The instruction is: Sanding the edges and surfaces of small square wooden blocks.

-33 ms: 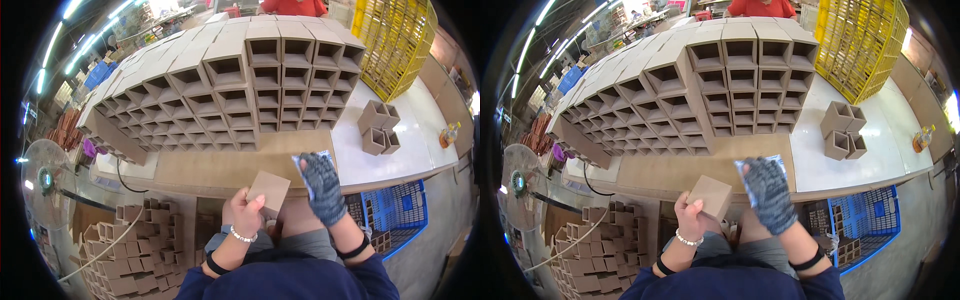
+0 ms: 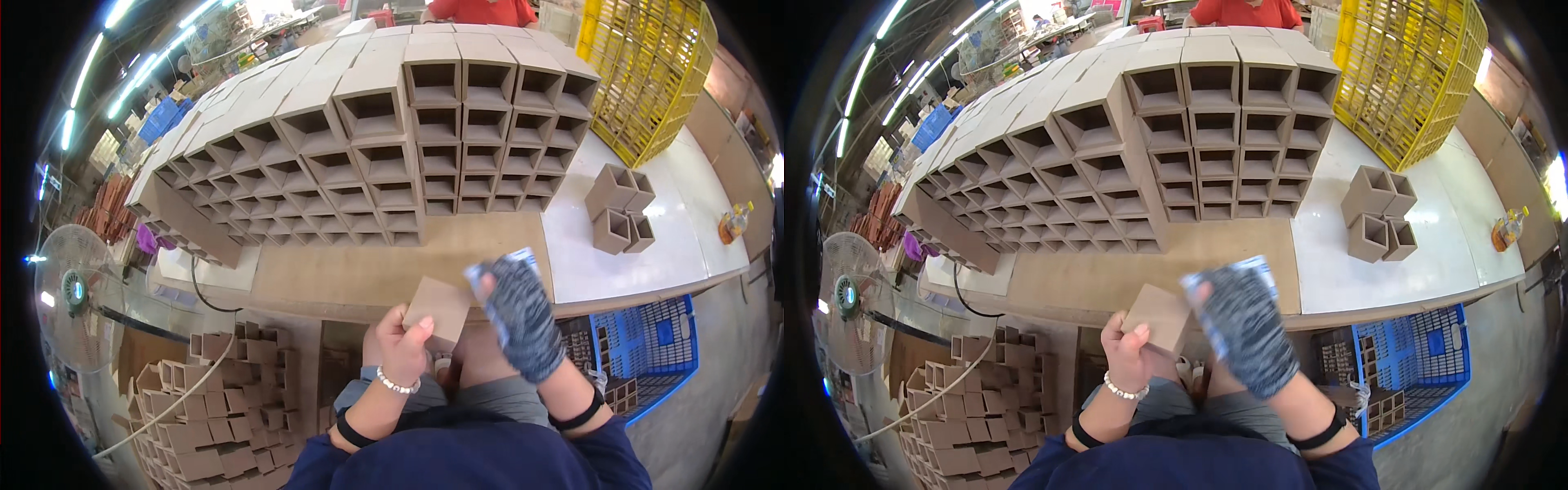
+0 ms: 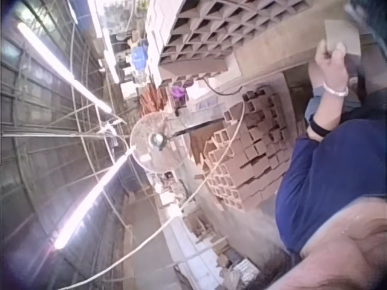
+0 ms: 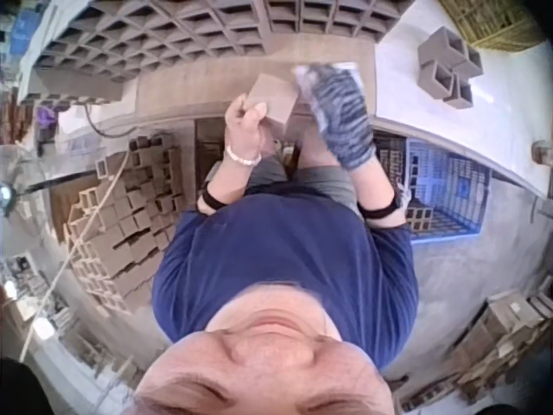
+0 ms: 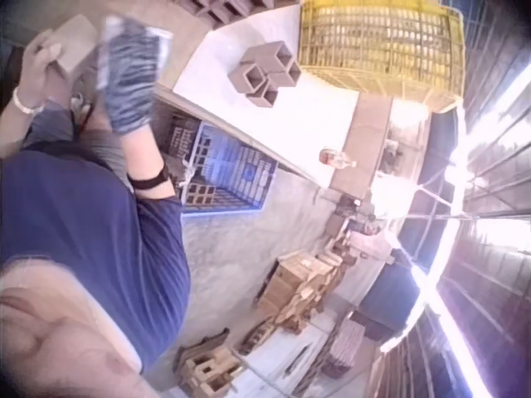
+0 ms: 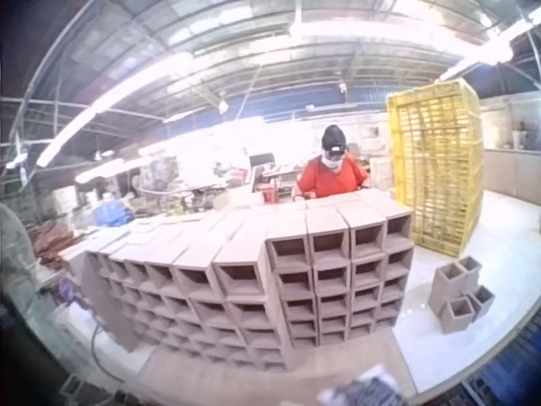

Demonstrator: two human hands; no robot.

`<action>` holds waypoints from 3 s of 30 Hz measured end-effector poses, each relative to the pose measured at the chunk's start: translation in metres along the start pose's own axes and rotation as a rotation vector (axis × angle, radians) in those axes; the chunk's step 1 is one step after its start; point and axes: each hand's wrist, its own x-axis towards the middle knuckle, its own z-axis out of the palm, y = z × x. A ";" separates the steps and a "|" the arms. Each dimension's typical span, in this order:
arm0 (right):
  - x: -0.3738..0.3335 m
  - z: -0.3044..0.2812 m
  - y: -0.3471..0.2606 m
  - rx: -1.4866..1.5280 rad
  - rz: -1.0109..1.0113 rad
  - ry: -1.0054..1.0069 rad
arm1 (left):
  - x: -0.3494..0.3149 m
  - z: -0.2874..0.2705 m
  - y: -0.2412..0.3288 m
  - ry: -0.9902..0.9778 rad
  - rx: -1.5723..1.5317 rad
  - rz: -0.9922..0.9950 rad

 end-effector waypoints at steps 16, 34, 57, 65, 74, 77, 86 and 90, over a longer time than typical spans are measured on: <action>-0.011 0.020 0.044 -0.244 0.055 -0.023 | 0.001 0.006 0.007 -0.116 0.013 0.101; -0.004 0.021 0.024 -0.151 -0.017 0.007 | 0.008 -0.007 -0.008 -0.053 -0.345 -0.257; -0.020 0.036 0.022 0.398 0.260 0.292 | 0.012 -0.007 -0.009 -0.419 -0.340 -0.318; -0.015 0.030 0.026 -0.036 -0.068 0.175 | 0.021 -0.006 0.000 -0.328 -0.719 -0.745; -0.006 0.009 -0.023 -0.079 -0.322 -0.050 | 0.014 -0.020 -0.021 -0.203 -0.177 -0.316; 0.009 0.011 0.016 -0.270 -0.145 -0.175 | 0.009 -0.001 -0.003 -0.141 -0.141 -0.296; -0.007 0.013 0.003 -0.165 -0.319 -0.049 | 0.011 -0.030 -0.016 -0.408 -0.285 -0.256; -0.003 0.011 0.045 -0.290 -0.105 0.142 | 0.006 0.003 -0.004 -0.202 -0.068 -0.223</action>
